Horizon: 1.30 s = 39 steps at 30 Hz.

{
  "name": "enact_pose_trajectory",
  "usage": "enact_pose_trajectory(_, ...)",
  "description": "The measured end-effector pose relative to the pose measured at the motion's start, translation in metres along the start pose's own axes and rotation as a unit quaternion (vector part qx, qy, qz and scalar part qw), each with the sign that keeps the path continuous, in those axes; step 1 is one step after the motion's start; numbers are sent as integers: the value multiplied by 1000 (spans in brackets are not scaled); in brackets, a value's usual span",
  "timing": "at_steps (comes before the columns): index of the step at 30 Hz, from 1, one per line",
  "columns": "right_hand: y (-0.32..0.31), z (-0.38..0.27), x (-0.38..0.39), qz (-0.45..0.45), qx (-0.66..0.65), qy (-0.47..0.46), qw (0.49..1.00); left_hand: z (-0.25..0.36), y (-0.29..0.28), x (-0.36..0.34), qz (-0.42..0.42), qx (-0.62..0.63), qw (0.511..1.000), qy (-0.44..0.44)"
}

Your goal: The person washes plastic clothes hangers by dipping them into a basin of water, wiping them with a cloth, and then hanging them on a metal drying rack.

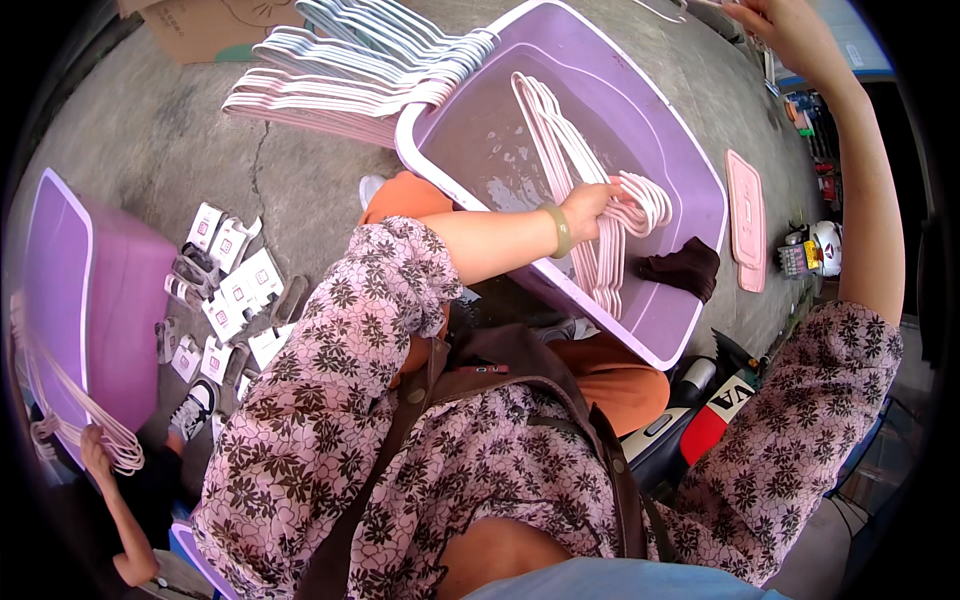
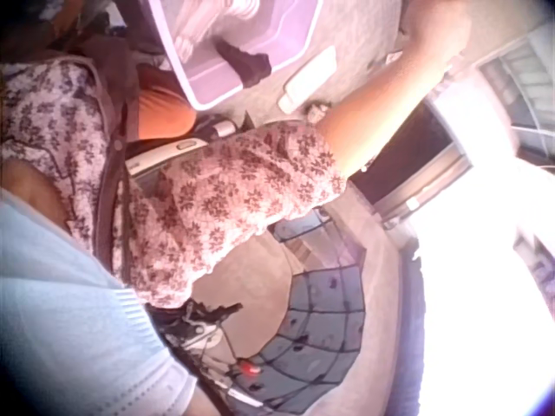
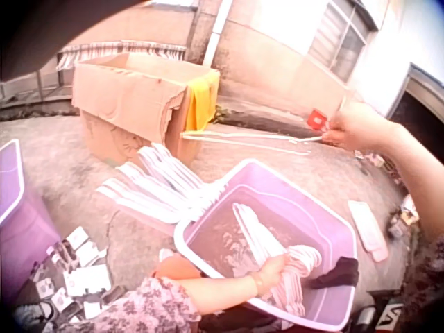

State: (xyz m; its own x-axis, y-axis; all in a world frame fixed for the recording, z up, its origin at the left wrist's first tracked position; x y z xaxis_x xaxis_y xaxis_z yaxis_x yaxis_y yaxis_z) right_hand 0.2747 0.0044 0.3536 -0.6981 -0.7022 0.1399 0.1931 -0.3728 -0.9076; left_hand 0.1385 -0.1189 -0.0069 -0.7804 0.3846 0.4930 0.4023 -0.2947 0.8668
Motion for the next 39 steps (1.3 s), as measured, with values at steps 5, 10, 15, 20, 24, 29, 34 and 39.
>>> enact_pose_trajectory(5,-11,-64,10,-35,-418,0,908,2,22,-9,-92,18,996,3)
enact_pose_trajectory(10,19,-164,-16,-107,-636,-167,746,26,16,3,-71,5,996,46)
enact_pose_trajectory(15,125,-247,-35,-180,-631,-235,717,15,8,-10,-122,-47,991,35)
enact_pose_trajectory(20,203,-283,-41,-260,-544,-236,762,39,22,14,-251,-159,927,231)
enact_pose_trajectory(24,224,-282,-54,-231,-531,-210,787,59,43,54,-163,-455,719,499)
enact_pose_trajectory(29,195,-267,-43,-212,-427,-229,849,57,26,25,-139,-433,795,402)
enact_pose_trajectory(34,112,-135,2,67,-665,-108,736,44,-6,-15,-58,20,998,28)
enact_pose_trajectory(39,254,4,130,191,-689,172,678,74,-22,-10,16,20,998,55)
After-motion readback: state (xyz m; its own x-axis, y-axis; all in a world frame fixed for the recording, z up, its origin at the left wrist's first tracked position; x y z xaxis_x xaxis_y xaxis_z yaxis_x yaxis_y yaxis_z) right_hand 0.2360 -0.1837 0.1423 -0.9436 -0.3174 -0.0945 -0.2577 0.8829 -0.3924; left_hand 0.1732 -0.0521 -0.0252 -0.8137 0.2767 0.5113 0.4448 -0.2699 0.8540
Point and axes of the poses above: each hand's wrist, its own x-axis away from the middle knuckle, its own y-axis out of the palm, z = x × y, the point moved 8 cm from there along -x, towards the middle knuckle, and after that the axes turned 5 degrees about -x, right-handed, at the moved point
